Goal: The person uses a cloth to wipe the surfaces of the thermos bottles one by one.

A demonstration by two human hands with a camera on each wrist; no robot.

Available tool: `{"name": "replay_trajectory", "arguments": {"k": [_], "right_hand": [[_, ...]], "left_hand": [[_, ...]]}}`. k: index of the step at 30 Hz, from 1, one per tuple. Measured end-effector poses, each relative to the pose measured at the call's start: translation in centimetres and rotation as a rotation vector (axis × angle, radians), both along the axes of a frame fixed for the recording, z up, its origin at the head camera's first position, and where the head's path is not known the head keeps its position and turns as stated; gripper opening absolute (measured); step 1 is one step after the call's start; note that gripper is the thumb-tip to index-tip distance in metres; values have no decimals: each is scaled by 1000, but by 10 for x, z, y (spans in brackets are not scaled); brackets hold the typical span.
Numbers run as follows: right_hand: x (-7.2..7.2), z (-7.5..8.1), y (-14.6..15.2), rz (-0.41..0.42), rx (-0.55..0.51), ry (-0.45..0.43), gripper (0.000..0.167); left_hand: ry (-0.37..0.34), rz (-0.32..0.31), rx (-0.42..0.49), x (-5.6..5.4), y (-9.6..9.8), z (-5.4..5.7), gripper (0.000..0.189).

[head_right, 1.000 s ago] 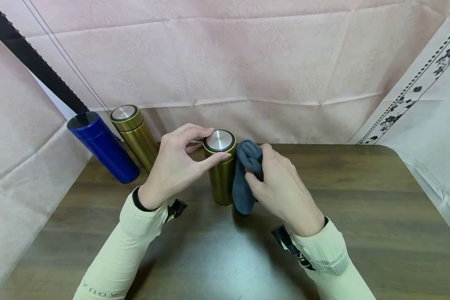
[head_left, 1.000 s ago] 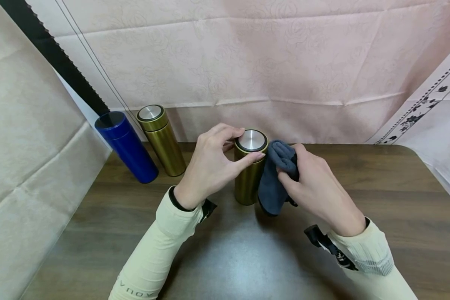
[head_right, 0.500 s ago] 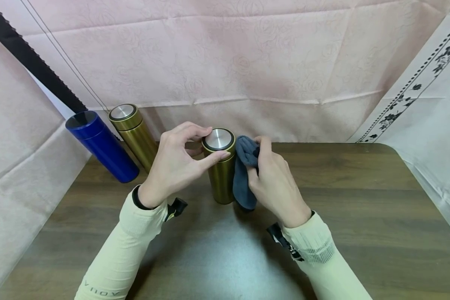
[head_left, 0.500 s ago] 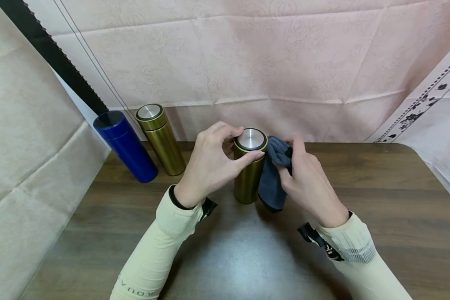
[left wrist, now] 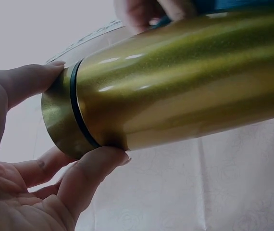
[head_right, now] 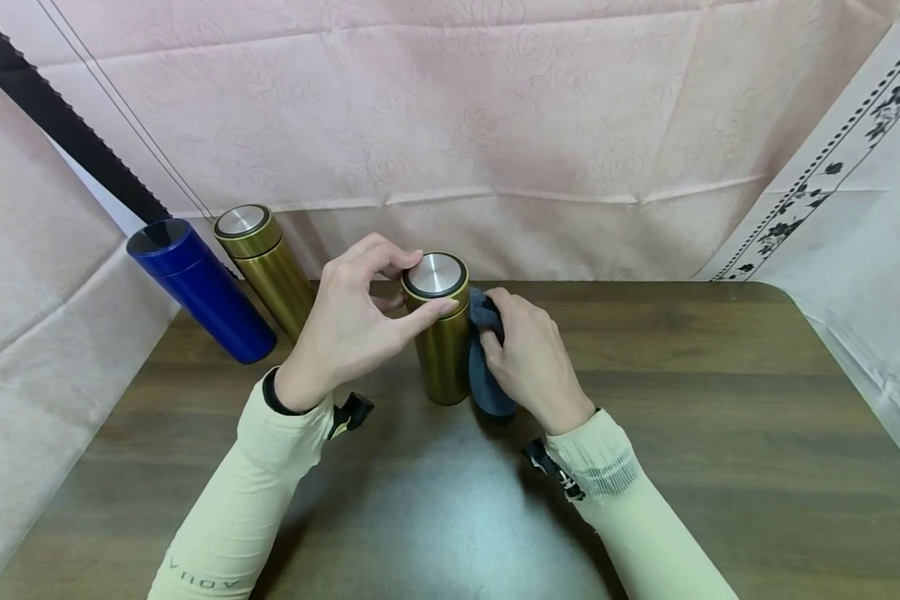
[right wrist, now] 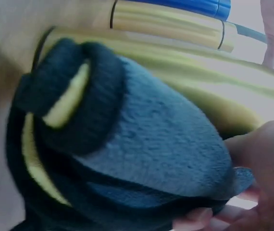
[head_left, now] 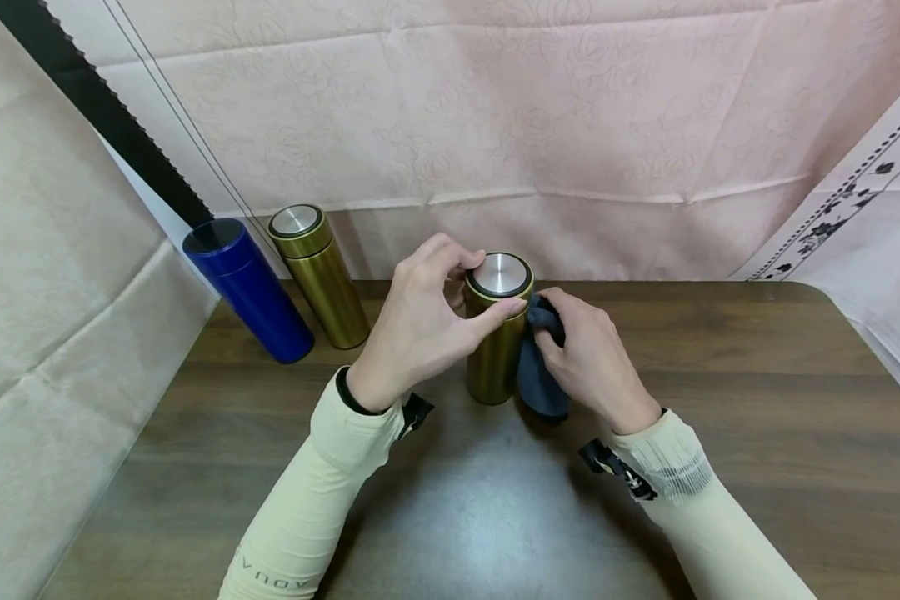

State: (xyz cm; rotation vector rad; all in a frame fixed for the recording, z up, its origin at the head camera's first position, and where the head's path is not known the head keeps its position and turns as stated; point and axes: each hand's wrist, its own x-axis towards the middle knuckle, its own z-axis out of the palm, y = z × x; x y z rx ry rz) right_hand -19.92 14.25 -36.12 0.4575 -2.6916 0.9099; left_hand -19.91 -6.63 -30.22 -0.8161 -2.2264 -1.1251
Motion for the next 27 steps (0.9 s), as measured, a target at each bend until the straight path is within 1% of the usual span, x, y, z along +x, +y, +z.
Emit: {"name": "replay_trajectory", "arguments": {"k": [5,9,13,15,17,19,22,25,27], "right_hand": [[-6,-8,0,57,85,-123,38],[-8,-13,1,90,156,-205,38],[-8,-17,2,146,184,-306,36],[-8,-18,2,177,192,-343,37],[-9,-18,3,197,196,-381,41],[-9,-17,5,193,188,-417,44],[-8,-11,8,146,135,-470,53],[-6,-2,14,98,98,-464,57],[-5,6,17,94,70,-443,54]], "left_hand": [[8,-8,5,-1,0,0,41],[-2,-7,0,-1,0,-1,41],[-23,-2,-6,-1,0,-1,41],[-30,-3,-6,0,0,-1,41],[-37,-5,-4,0,0,-1,40],[-43,-10,-1,0,-1,-1,40],[-46,-16,6,-1,-1,-1,40],[-47,-12,8,0,-1,-1,41],[-47,-8,6,-1,-1,-1,41]]}}
